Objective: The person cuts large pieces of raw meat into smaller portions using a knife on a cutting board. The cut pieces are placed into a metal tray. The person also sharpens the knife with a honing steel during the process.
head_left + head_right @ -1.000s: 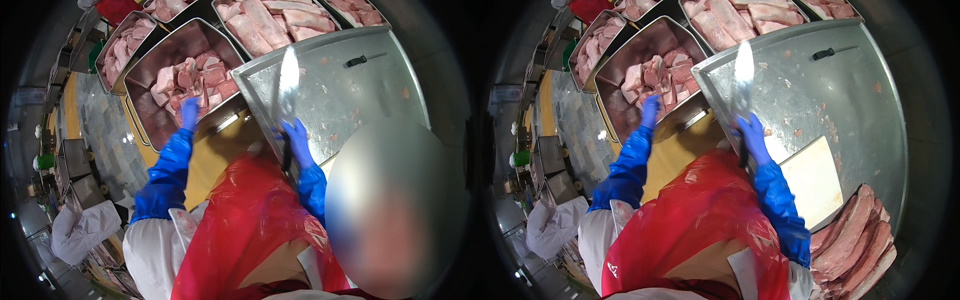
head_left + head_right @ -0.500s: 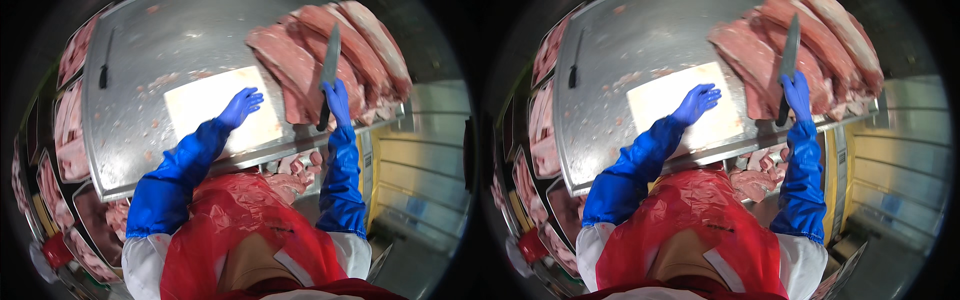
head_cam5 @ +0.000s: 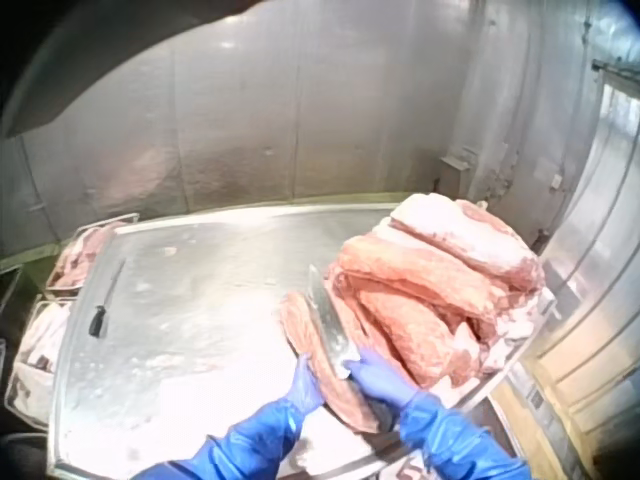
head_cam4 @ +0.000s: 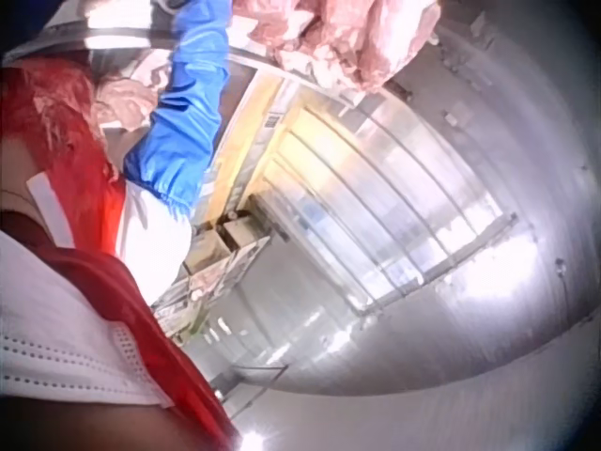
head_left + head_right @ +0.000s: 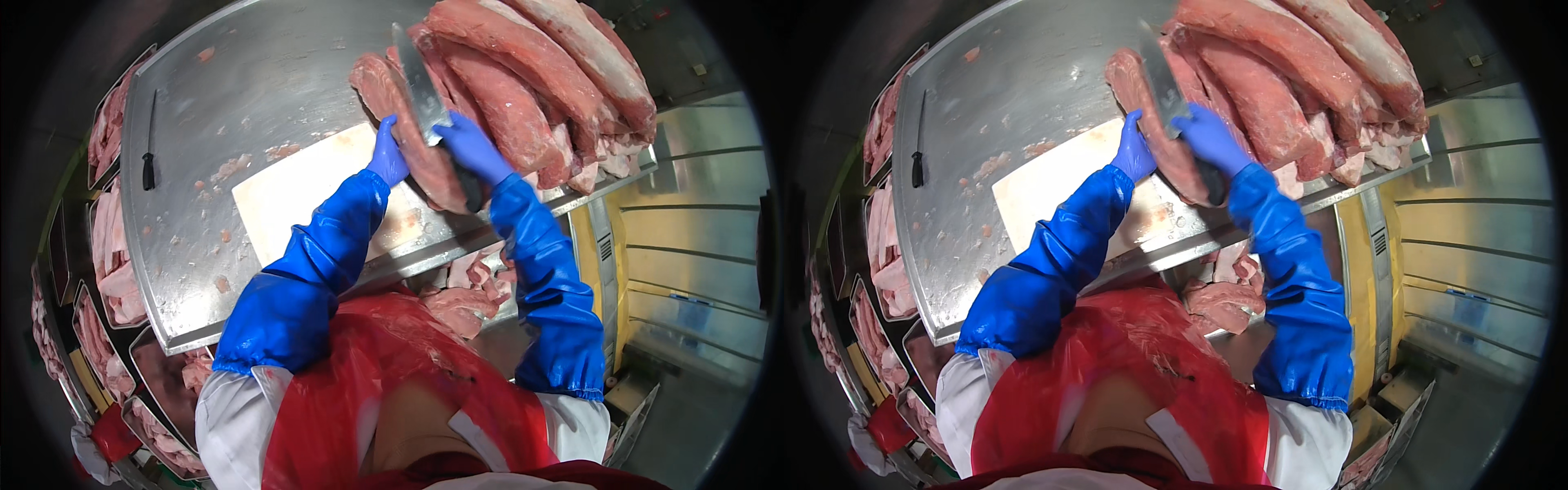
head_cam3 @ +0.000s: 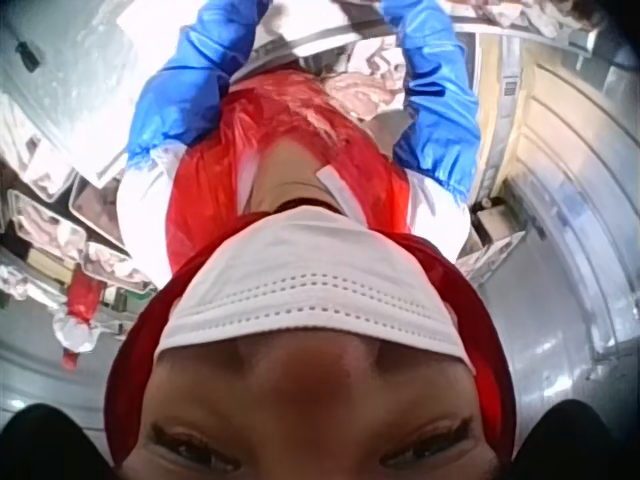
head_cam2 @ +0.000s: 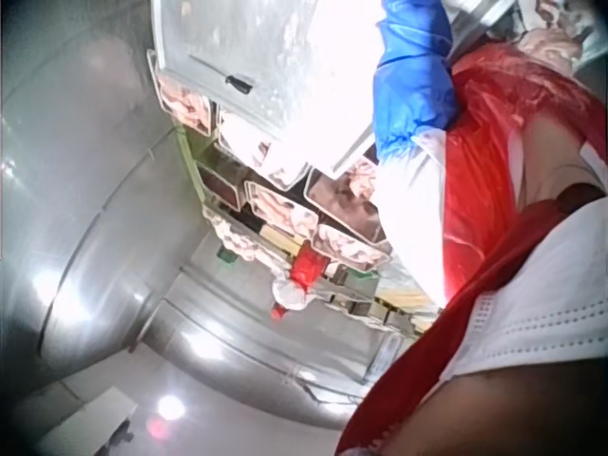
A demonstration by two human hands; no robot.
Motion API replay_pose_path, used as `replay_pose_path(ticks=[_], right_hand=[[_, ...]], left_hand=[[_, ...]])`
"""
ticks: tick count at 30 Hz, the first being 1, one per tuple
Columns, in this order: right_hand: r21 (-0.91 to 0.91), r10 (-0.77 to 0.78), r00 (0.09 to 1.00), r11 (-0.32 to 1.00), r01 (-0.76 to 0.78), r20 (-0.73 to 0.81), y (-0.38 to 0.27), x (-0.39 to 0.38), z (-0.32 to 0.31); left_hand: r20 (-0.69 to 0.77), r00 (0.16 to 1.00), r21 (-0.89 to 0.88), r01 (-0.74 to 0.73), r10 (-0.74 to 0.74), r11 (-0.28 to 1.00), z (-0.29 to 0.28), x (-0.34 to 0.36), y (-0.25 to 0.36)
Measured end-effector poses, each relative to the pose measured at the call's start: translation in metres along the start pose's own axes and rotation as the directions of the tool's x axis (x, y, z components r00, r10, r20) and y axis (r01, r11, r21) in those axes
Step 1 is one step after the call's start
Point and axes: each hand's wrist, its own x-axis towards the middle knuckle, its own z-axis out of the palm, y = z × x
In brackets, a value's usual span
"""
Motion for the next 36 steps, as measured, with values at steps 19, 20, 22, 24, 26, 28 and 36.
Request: replay_pose_path(ticks=[19, 20, 22, 24, 26, 28, 36], right_hand=[[-0.184, -0.253, 0.889, 0.922, 0.341, 0.380, -0.147, -0.032, 0.197], [-0.127, -0.182, 0.945, 0.967, 0.223, 0.271, -0.114, -0.026, 0.188], [-0.008, -0.074, 0.993, 0.997, 0.075, 0.089, -0.065, -0.029, 0.165], [0.141, 0.032, 0.997, 0.990, -0.021, -0.076, -0.025, -0.041, 0.131], [0.265, 0.201, 0.972, 0.950, -0.163, -0.125, 0.013, -0.071, 0.119], [0.278, 0.327, 0.941, 0.915, -0.292, -0.085, 0.032, -0.091, 0.120], [-0.213, 0.021, 0.952, 0.973, -0.090, -0.306, 0.054, -0.086, 0.159]], left_hand=[[0.148, 0.842, 0.965, -0.238, 0.519, 0.112, -0.082, -0.216, 0.032], [0.163, 0.911, 0.977, -0.201, 0.378, 0.064, -0.079, -0.231, 0.018], [0.100, 0.978, 0.986, -0.122, 0.183, 0.115, -0.089, -0.259, 0.012], [0.201, 0.940, 0.973, -0.158, 0.277, -0.167, -0.083, -0.279, 0.052], [0.445, 0.789, 0.789, -0.121, 0.424, -0.602, -0.062, -0.283, 0.117], [0.447, 0.785, 0.477, 0.196, 0.428, -0.857, -0.054, -0.296, 0.179], [-0.024, 0.778, 0.642, 0.494, 0.628, -0.586, -0.108, -0.361, 0.142]])
